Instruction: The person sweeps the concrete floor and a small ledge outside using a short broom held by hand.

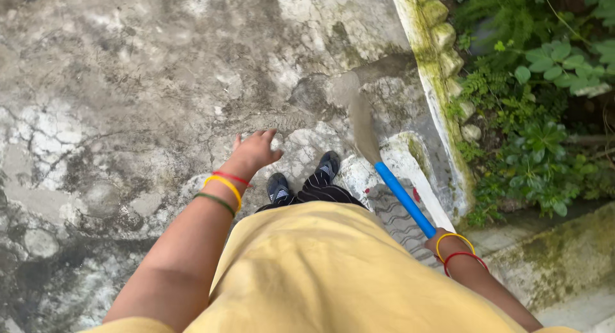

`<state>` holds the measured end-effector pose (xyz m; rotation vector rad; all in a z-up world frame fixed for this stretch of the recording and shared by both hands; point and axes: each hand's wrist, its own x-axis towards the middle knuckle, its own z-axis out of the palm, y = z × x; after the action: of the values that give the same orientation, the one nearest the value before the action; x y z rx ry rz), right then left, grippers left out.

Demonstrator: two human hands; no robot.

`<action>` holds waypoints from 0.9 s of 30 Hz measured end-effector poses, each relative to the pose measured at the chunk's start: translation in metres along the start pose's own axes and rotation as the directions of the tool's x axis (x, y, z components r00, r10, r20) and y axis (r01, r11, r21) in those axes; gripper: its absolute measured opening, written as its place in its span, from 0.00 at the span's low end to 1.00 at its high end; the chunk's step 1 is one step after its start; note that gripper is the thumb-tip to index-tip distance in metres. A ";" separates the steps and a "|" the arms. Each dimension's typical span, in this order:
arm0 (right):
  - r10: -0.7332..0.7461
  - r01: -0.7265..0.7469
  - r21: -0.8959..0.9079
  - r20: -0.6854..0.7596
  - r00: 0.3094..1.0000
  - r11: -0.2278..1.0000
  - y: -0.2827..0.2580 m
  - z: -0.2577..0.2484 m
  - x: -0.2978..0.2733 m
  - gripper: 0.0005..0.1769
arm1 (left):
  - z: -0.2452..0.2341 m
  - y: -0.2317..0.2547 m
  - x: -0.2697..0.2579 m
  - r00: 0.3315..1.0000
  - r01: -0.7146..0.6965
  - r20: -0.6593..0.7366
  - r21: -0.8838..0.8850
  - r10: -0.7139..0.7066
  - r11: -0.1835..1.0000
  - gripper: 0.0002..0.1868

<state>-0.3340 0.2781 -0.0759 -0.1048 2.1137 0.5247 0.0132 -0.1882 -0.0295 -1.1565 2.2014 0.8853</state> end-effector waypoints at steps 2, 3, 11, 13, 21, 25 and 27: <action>0.059 -0.065 0.049 0.125 0.990 0.997 0.014 0.018 -0.006 0.29 | -0.001 0.019 0.002 0.998 -0.060 -0.007 0.028 0.060 0.998 0.41; 0.061 -0.054 -0.043 0.185 0.981 0.998 0.015 0.026 -0.007 0.26 | -0.002 0.030 0.004 0.995 -0.094 -0.013 0.041 0.095 0.995 0.40; 0.034 -0.199 0.461 0.342 0.939 0.865 0.057 0.114 -0.039 0.27 | 0.025 0.063 -0.018 0.962 -0.272 0.071 0.099 0.265 0.957 0.40; 0.025 -0.192 0.511 0.316 0.948 0.838 0.053 0.119 -0.042 0.26 | 0.035 0.059 -0.028 0.961 -0.266 0.115 0.109 0.253 0.958 0.40; 0.012 0.014 -0.119 0.218 0.976 0.993 -0.001 0.104 -0.011 0.27 | 0.050 0.053 -0.055 0.981 -0.185 0.074 0.109 0.178 0.977 0.41; -0.040 0.091 -0.246 0.204 0.978 0.965 0.012 0.098 0.003 0.28 | 0.053 0.055 -0.074 0.991 -0.132 0.001 0.122 0.133 0.984 0.41; -0.024 0.055 -0.165 0.185 0.983 0.985 0.034 0.096 0.008 0.28 | 0.059 0.059 -0.085 0.995 -0.091 -0.030 0.121 0.095 0.988 0.42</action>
<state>-0.2733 0.3489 -0.1176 -0.1888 1.8831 0.6651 0.0144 -0.0748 0.0071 -1.0280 2.3196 0.7636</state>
